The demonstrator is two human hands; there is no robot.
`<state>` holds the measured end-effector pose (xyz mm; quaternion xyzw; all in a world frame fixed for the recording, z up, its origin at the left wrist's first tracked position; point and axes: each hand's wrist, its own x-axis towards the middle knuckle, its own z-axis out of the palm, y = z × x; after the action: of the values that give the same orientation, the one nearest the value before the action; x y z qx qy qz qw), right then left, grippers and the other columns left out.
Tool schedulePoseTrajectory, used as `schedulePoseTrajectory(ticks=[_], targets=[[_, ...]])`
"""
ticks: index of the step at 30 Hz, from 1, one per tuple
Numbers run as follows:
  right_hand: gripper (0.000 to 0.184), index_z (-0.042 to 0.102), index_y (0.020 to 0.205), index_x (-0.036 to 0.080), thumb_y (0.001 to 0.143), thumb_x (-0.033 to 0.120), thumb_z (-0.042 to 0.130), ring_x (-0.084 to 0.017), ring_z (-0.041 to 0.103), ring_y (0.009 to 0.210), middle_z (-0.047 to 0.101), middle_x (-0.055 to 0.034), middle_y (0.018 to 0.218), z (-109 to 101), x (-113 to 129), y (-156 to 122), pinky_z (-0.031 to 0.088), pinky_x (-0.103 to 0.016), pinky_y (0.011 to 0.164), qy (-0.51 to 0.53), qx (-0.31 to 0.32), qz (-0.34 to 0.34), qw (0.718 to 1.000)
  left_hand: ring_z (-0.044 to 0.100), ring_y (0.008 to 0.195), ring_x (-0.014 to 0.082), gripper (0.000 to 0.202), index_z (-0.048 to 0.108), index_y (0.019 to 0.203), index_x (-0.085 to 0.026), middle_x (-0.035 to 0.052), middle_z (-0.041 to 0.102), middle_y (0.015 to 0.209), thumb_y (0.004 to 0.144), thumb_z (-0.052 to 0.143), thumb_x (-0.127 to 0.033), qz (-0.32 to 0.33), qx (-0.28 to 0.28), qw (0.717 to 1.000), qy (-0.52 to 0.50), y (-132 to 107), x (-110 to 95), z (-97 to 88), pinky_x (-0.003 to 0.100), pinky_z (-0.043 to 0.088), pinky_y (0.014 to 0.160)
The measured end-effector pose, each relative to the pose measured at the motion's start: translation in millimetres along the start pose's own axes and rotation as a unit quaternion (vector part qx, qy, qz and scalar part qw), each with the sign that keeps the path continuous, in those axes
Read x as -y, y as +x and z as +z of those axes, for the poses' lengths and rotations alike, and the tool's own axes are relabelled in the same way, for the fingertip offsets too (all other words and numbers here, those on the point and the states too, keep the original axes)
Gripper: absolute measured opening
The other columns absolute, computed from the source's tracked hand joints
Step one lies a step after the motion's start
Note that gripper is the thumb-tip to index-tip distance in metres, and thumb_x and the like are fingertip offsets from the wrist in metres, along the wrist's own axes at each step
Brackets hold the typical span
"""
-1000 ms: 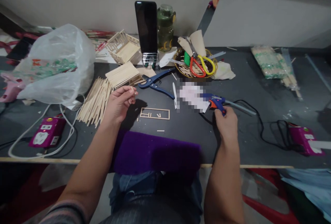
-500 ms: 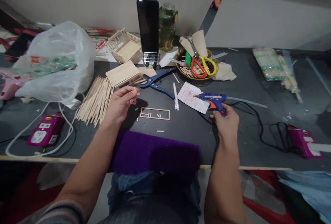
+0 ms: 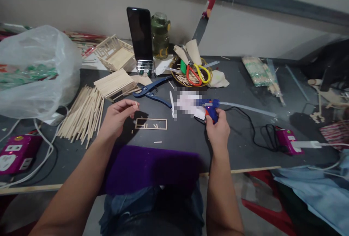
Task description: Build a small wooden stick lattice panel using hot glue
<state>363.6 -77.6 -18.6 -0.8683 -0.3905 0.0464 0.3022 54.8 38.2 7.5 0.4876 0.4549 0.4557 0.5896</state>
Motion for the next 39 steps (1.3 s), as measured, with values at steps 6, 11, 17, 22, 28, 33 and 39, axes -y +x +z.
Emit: schedulePoseTrajectory(ticks=[6, 11, 17, 22, 28, 33, 39], targets=[[0.042, 0.055, 0.119, 0.017, 0.084, 0.04, 0.051, -0.027, 0.065, 0.091, 0.068, -0.0139, 0.11, 1, 4, -12, 0.048, -0.035, 0.077, -0.111, 0.009, -0.084, 0.99, 0.053, 0.065, 0.0107, 0.023, 0.073, 0.077, -0.017, 0.0025, 0.069, 0.078, 0.067, 0.08, -0.035, 0.003, 0.015, 0.999, 0.033, -2, 2, 3.4, 0.02, 0.04, 0.055], [0.045, 0.052, 0.124, 0.014, 0.084, 0.034, 0.053, -0.03, 0.068, 0.091, 0.07, -0.0161, 0.106, -8, 13, -12, 0.048, -0.037, 0.078, -0.144, 0.067, -0.059, 0.986, 0.054, 0.069, 0.0123, 0.024, 0.072, 0.079, -0.016, 0.0028, 0.069, 0.08, 0.068, 0.079, -0.037, 0.006, 0.026, 0.998, 0.054, -3, 4, 4.0, 0.022, 0.04, 0.059], [0.043, 0.052, 0.119, 0.018, 0.078, 0.032, 0.06, -0.027, 0.071, 0.075, 0.071, -0.0079, 0.086, -20, 13, -3, 0.051, -0.036, 0.07, -0.058, 0.152, -0.005, 0.987, 0.054, 0.069, 0.0121, 0.026, 0.072, 0.081, -0.016, 0.0025, 0.068, 0.079, 0.07, 0.077, -0.039, 0.009, 0.032, 0.997, 0.068, -2, 7, 2.8, 0.021, 0.039, 0.059], [0.053, 0.047, 0.113, 0.021, 0.07, 0.042, 0.07, -0.017, 0.068, 0.056, 0.067, -0.0077, 0.107, -21, 10, -2, 0.049, -0.026, 0.048, 0.253, 0.155, 0.038, 0.954, 0.055, 0.068, 0.0122, 0.027, 0.072, 0.079, -0.016, 0.0026, 0.069, 0.078, 0.068, 0.078, -0.04, 0.006, 0.026, 0.998, 0.065, -2, 6, 3.2, 0.021, 0.04, 0.059], [0.051, 0.053, 0.101, 0.02, 0.061, 0.035, 0.082, -0.012, 0.064, 0.046, 0.074, -0.0051, 0.097, -27, 27, -5, 0.045, -0.021, 0.041, 0.426, 0.104, 0.072, 0.896, 0.057, 0.071, 0.014, 0.03, 0.072, 0.08, -0.016, 0.0045, 0.071, 0.082, 0.067, 0.078, -0.043, 0.007, 0.028, 0.997, 0.066, -3, 5, 4.2, 0.023, 0.042, 0.059], [0.048, 0.054, 0.096, 0.021, 0.058, 0.03, 0.084, -0.009, 0.056, 0.04, 0.077, -0.0028, 0.085, -24, 34, -8, 0.042, -0.018, 0.037, 0.499, 0.106, 0.094, 0.855, 0.058, 0.07, 0.0144, 0.031, 0.073, 0.08, -0.016, 0.005, 0.072, 0.083, 0.067, 0.078, -0.044, 0.003, 0.03, 0.997, 0.07, -4, 6, 4.9, 0.023, 0.043, 0.06], [0.039, 0.06, 0.093, 0.019, 0.061, 0.028, 0.08, -0.009, 0.058, 0.044, 0.077, -0.0075, 0.092, -23, 30, -7, 0.037, -0.015, 0.034, 0.539, 0.158, 0.138, 0.816, 0.058, 0.068, 0.0144, 0.034, 0.072, 0.08, -0.017, 0.0049, 0.072, 0.081, 0.066, 0.078, -0.047, -0.005, 0.032, 0.997, 0.072, -5, 4, 6.0, 0.024, 0.045, 0.06]])
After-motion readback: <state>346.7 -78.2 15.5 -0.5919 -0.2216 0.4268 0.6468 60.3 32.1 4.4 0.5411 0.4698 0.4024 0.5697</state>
